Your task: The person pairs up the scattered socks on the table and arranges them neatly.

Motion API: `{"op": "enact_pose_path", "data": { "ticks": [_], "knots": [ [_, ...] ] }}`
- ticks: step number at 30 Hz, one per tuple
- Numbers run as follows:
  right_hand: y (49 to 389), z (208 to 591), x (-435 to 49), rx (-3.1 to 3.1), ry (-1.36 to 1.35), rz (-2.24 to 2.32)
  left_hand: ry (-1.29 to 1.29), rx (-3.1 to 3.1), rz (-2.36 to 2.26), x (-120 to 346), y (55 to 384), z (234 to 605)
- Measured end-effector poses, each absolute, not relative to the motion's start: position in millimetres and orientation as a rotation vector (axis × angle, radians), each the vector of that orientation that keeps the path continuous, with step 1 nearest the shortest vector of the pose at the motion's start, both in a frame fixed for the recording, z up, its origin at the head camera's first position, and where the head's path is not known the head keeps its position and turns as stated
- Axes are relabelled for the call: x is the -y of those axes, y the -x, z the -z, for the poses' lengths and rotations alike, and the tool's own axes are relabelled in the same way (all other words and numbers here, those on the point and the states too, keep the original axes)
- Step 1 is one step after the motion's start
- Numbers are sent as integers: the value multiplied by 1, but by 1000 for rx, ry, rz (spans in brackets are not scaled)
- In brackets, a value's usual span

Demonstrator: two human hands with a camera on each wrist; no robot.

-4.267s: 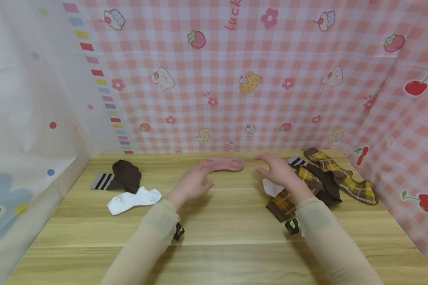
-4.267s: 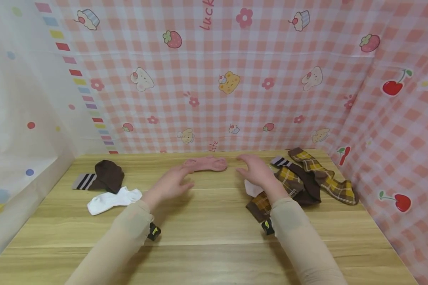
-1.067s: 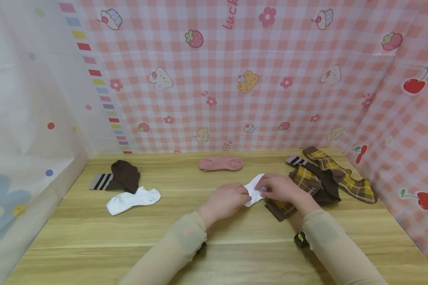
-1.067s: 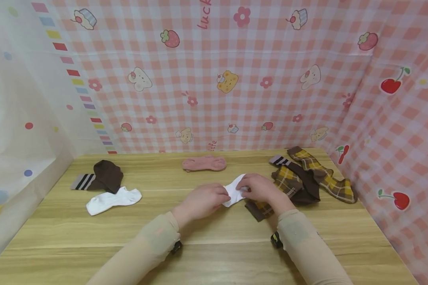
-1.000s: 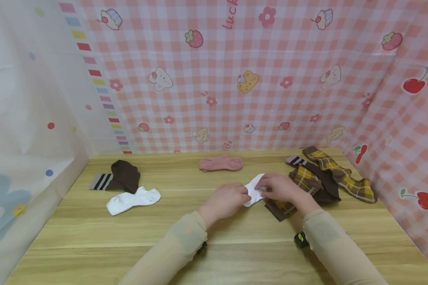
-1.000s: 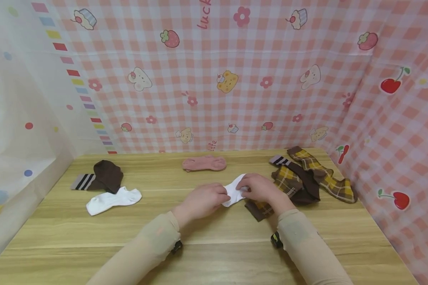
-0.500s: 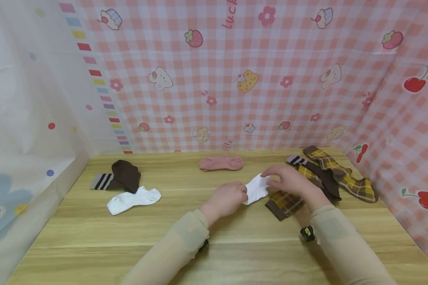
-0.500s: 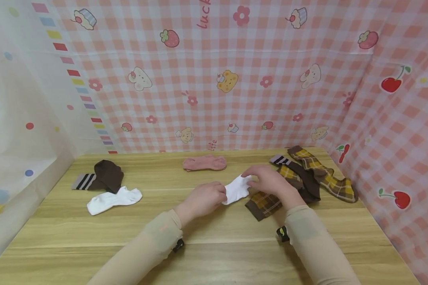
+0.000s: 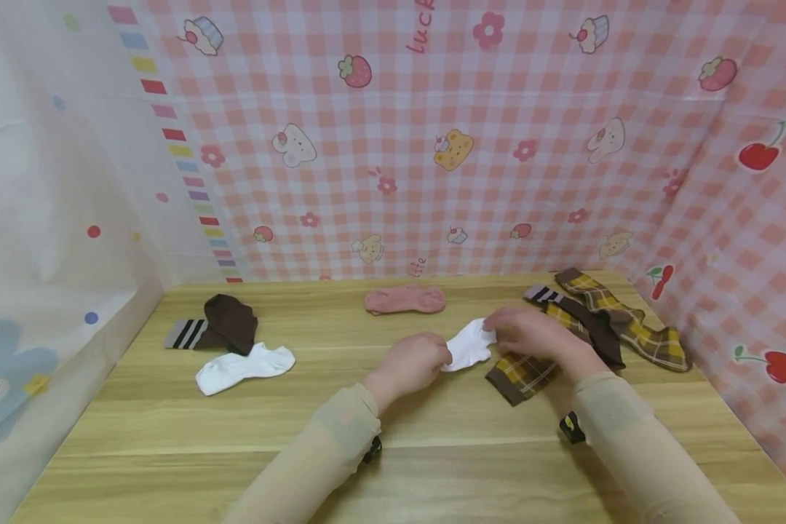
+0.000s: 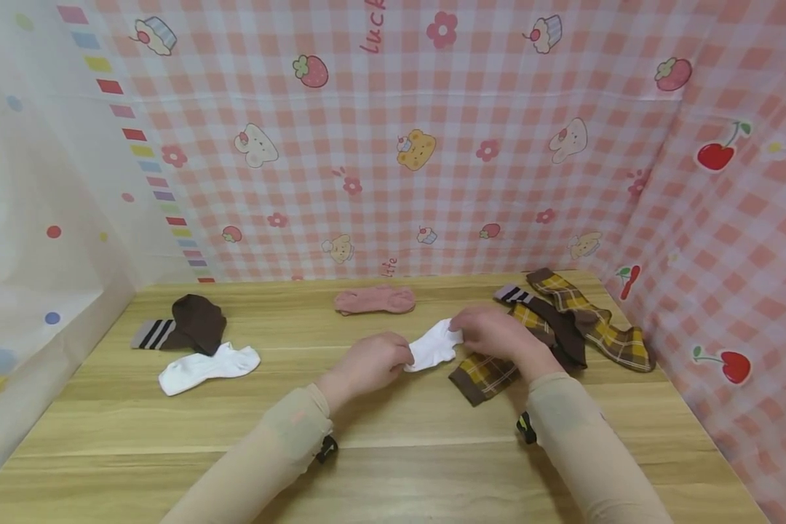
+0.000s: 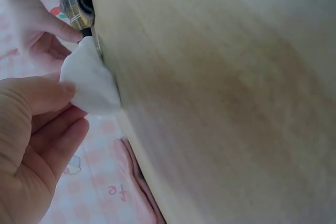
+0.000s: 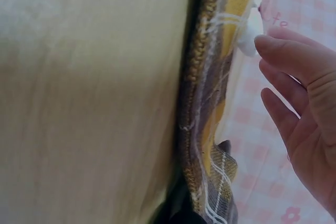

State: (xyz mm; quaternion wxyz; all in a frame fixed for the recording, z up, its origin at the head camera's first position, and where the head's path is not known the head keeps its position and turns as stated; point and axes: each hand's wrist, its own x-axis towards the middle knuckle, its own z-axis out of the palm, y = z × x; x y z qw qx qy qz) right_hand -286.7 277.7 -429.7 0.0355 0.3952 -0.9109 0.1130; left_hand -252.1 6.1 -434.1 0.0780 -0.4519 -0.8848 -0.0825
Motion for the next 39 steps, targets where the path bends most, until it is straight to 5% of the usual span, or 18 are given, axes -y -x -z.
{"op": "enact_pose_path", "data": {
  "ticks": [10, 25, 39],
  "knots": [
    [292, 441, -272, 2849, -1175, -292, 1315, 2689, 476, 0, 258, 440],
    [291, 446, -270, 2781, -1152, -364, 919, 2739, 1103, 13, 263, 444],
    [280, 440, -267, 2797, -593, -1278, 437, 2499, 1851, 28, 263, 436]
  ]
}}
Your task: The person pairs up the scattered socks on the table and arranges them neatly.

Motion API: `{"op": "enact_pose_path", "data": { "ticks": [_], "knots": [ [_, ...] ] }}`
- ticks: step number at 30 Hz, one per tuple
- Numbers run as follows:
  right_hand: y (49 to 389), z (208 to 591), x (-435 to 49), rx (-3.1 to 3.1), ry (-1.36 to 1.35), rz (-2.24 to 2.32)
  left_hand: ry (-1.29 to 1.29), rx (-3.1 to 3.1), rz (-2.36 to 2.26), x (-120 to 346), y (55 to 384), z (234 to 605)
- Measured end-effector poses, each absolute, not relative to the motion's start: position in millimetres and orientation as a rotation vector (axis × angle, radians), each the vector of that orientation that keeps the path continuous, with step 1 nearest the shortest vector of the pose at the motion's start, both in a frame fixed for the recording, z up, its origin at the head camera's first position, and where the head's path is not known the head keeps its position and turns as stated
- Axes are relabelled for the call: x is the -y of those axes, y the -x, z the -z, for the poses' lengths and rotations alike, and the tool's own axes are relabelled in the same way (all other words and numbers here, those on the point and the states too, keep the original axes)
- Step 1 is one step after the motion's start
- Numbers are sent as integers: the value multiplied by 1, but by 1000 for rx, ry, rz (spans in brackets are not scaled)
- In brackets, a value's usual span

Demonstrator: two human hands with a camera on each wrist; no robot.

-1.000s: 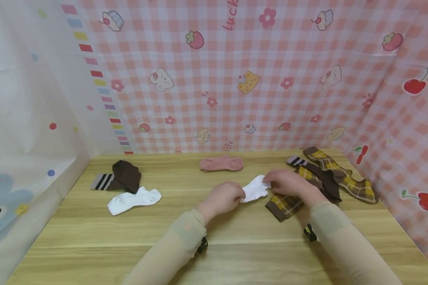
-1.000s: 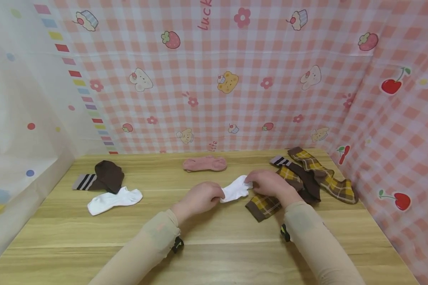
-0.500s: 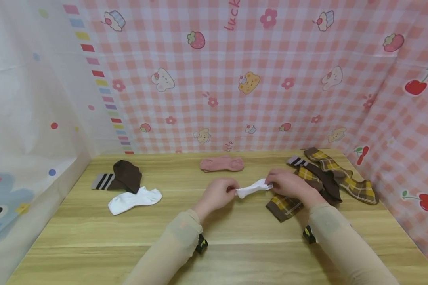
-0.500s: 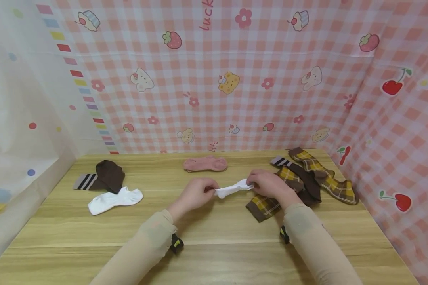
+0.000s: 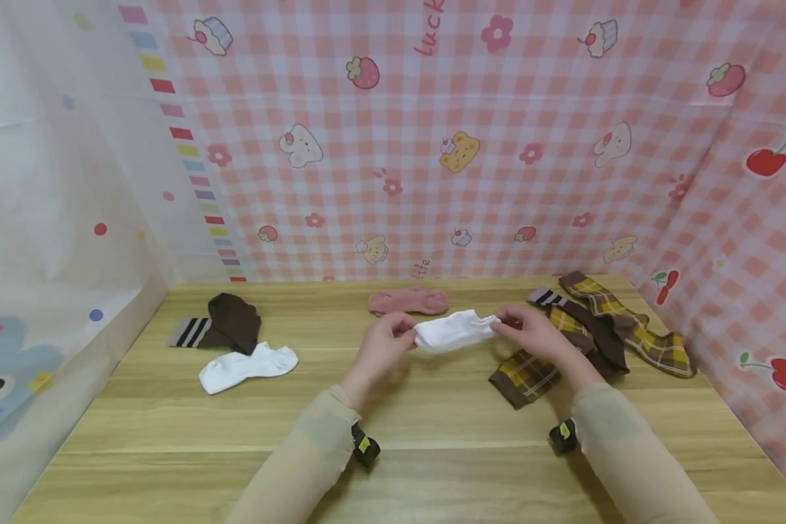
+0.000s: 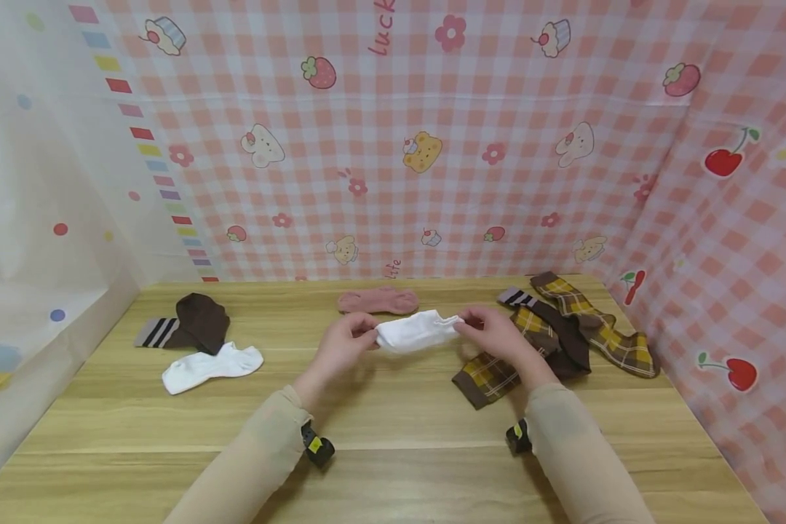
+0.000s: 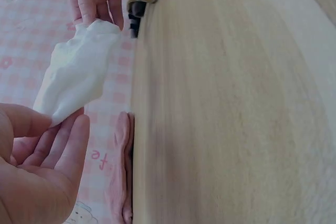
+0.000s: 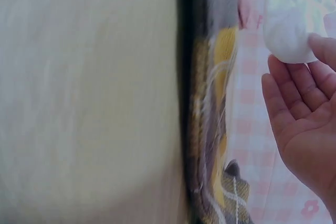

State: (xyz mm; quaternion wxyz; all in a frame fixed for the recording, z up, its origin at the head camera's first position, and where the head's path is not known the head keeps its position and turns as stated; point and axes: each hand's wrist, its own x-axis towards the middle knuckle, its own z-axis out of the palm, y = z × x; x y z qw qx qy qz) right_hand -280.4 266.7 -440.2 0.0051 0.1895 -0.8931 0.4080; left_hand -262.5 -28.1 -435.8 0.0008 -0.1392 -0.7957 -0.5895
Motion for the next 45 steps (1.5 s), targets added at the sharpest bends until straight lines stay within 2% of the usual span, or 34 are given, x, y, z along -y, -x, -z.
{"op": "enact_pose_path", "data": {
  "ticks": [9, 17, 22, 30, 37, 45],
  "knots": [
    [273, 433, -254, 2683, -391, -1547, 204, 2149, 2354, 28, 263, 434],
    [274, 434, -243, 2437, -301, -2046, 197, 1895, 2636, 31, 263, 435],
    [276, 438, -235, 2348, -309, -2270, 184, 1877, 2619, 36, 264, 436],
    [282, 441, -219, 2396, -282, -2318, 157, 1898, 2544, 48, 268, 440],
    [290, 445, -207, 2534, -219, -2199, 131, 2163, 2212, 61, 274, 445],
    [302, 453, -196, 2812, -213, -1814, 134, 2456, 1873, 73, 280, 451]
  ]
}}
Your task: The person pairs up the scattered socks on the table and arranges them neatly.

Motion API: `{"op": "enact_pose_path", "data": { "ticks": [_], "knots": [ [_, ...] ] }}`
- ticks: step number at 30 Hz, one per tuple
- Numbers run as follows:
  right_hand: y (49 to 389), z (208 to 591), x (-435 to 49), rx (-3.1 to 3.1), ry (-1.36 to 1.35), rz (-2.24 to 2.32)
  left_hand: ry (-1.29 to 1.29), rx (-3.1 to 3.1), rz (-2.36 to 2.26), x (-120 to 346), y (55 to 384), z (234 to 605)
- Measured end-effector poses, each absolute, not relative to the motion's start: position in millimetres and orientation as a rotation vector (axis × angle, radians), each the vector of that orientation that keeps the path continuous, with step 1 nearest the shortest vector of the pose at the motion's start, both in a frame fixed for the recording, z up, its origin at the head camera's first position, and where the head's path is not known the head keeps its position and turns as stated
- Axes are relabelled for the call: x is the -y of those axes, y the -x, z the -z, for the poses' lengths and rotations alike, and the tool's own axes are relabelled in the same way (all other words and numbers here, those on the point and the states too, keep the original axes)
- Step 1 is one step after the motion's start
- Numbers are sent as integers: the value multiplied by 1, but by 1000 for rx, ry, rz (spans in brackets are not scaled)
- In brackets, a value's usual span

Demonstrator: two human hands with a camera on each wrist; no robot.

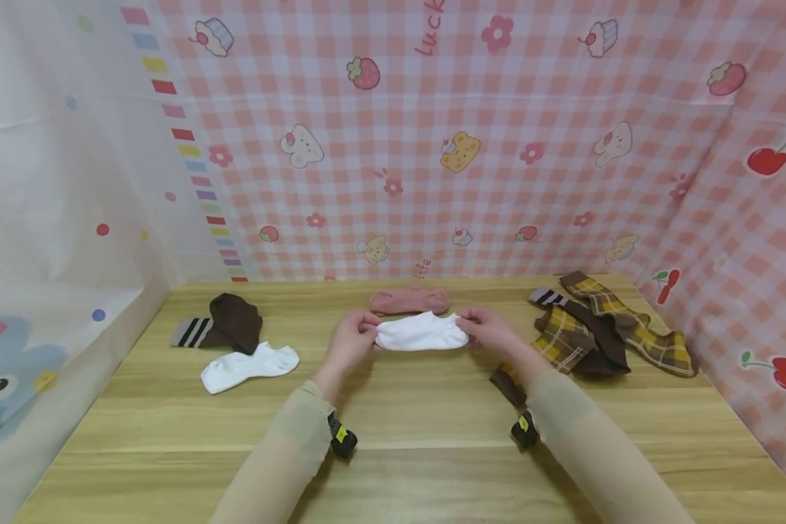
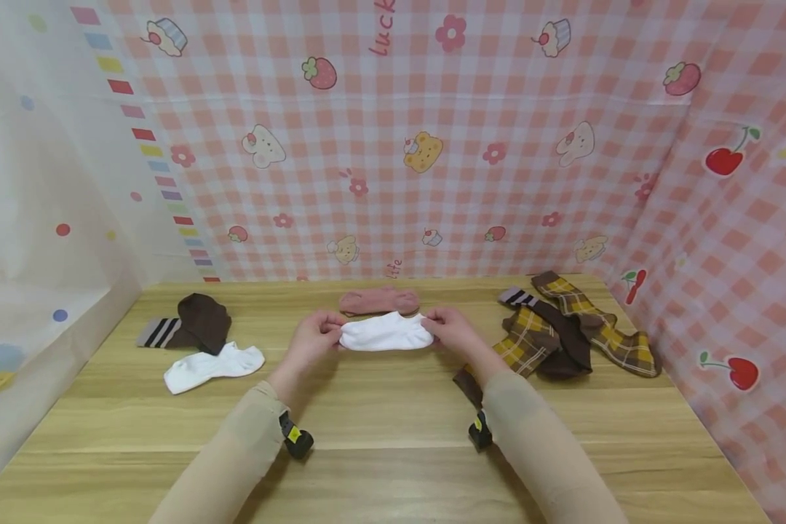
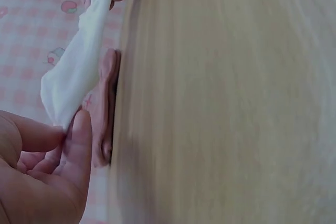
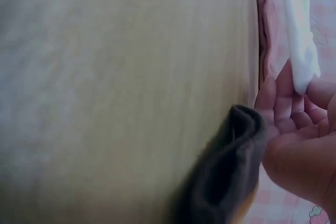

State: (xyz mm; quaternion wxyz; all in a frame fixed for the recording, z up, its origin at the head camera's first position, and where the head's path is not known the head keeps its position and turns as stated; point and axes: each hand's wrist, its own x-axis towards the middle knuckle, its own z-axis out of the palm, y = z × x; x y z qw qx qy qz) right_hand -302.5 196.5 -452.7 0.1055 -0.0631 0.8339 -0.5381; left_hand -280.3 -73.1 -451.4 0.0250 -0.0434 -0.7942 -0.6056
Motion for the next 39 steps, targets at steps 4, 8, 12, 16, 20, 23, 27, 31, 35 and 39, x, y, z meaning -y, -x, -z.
{"op": "enact_pose_path", "data": {
  "ticks": [4, 8, 12, 16, 20, 23, 27, 31, 35, 39],
  "knots": [
    [305, 453, -189, -2546, 197, 1497, 114, 2519, 1847, 77, 283, 453],
    [308, 450, -182, -2651, 208, 1385, 75, 2549, 1838, 80, 287, 452],
    [310, 449, -175, -2682, 222, 1336, 40, 2586, 1802, 83, 290, 450],
    [310, 450, -171, -2693, 192, 1313, 17, 2610, 1766, 85, 292, 450],
    [311, 450, -169, -2717, 155, 1288, 3, 2619, 1748, 86, 294, 451],
    [312, 451, -168, -2731, 143, 1272, 1, 2634, 1722, 87, 295, 452],
    [314, 454, -168, -2721, 115, 1303, 22, 2678, 1553, 91, 296, 453],
    [313, 456, -169, -2702, 105, 1340, 38, 2711, 1383, 95, 294, 451],
    [310, 455, -171, -2729, 122, 1298, 40, 2741, 1367, 98, 293, 449],
    [306, 453, -175, -2746, 131, 1279, 53, 2757, 1374, 99, 291, 446]
  ]
}}
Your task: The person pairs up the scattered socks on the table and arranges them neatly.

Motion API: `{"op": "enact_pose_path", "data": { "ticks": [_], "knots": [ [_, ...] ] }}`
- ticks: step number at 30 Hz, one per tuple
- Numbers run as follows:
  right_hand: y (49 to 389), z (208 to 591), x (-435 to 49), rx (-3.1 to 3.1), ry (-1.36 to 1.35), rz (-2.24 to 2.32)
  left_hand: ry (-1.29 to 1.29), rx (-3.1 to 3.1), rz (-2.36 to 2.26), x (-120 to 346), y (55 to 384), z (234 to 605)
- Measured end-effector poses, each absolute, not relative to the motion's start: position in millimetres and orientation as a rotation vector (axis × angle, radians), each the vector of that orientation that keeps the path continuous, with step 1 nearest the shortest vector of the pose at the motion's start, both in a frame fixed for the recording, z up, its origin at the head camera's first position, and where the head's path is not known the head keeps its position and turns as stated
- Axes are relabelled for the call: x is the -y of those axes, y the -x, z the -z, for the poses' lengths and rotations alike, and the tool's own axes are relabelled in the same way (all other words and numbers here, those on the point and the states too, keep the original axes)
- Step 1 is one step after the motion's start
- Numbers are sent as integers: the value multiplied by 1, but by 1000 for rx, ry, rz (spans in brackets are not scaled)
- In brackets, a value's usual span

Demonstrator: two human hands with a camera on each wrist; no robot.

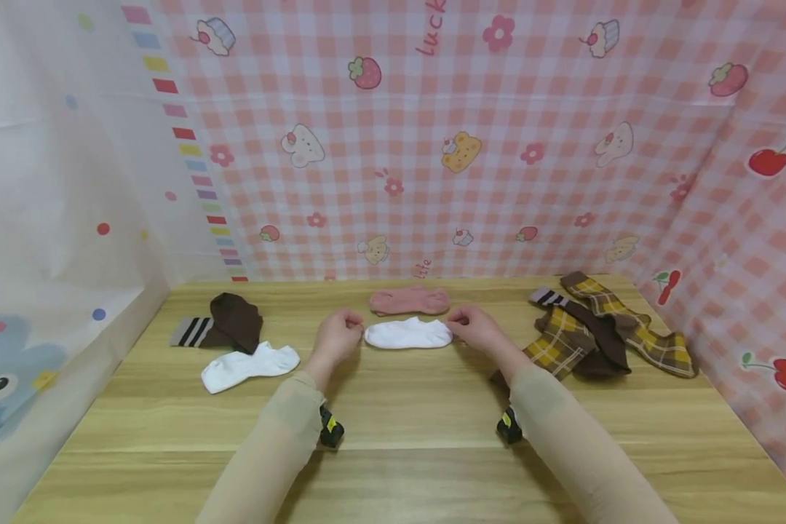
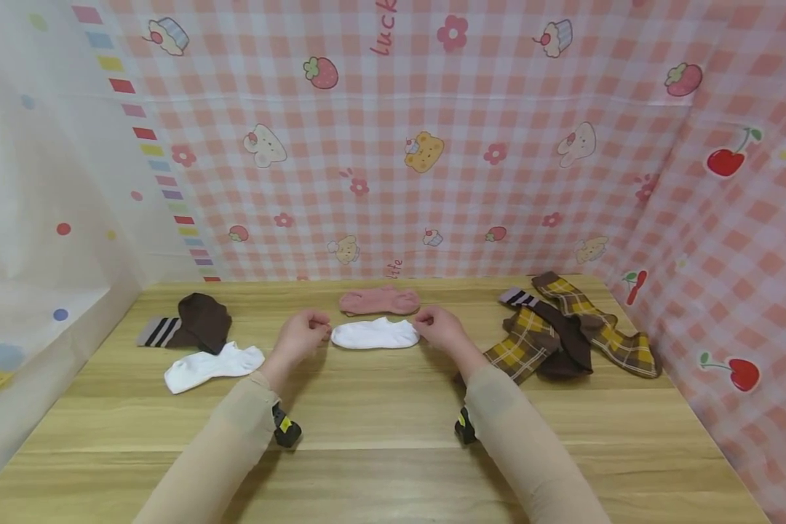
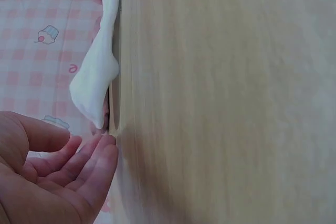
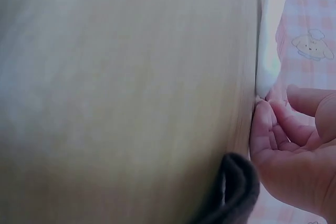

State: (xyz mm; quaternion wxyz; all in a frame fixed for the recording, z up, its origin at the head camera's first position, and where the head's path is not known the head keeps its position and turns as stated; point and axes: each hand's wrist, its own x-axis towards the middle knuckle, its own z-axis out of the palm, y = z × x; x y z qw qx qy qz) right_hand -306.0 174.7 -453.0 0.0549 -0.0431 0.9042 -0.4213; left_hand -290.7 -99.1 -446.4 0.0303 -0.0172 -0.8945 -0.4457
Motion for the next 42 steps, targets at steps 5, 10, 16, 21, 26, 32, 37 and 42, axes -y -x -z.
{"op": "enact_pose_path", "data": {
  "ticks": [5, 10, 16, 21, 26, 32, 37, 42],
  "knots": [
    [304, 451, -180, -2740, 179, 1290, 133, 2764, 1369, 104, 284, 443],
    [301, 447, -185, -2788, 244, 1202, 205, 2778, 1345, 112, 276, 437],
    [294, 436, -185, -2844, 359, 1168, 283, 2813, 1290, 119, 268, 426],
    [289, 431, -175, -2916, 541, 1120, 305, 2857, 1196, 126, 262, 421],
    [284, 429, -162, -2934, 669, 1109, 300, 2885, 1058, 134, 254, 418],
    [276, 427, -147, -2917, 775, 1102, 294, 2865, 968, 145, 247, 415],
    [270, 424, -136, -2923, 883, 1051, 274, 2839, 874, 154, 239, 409],
    [267, 422, -125, -2935, 987, 1035, 271, 2852, 741, 168, 235, 403]
  ]
}}
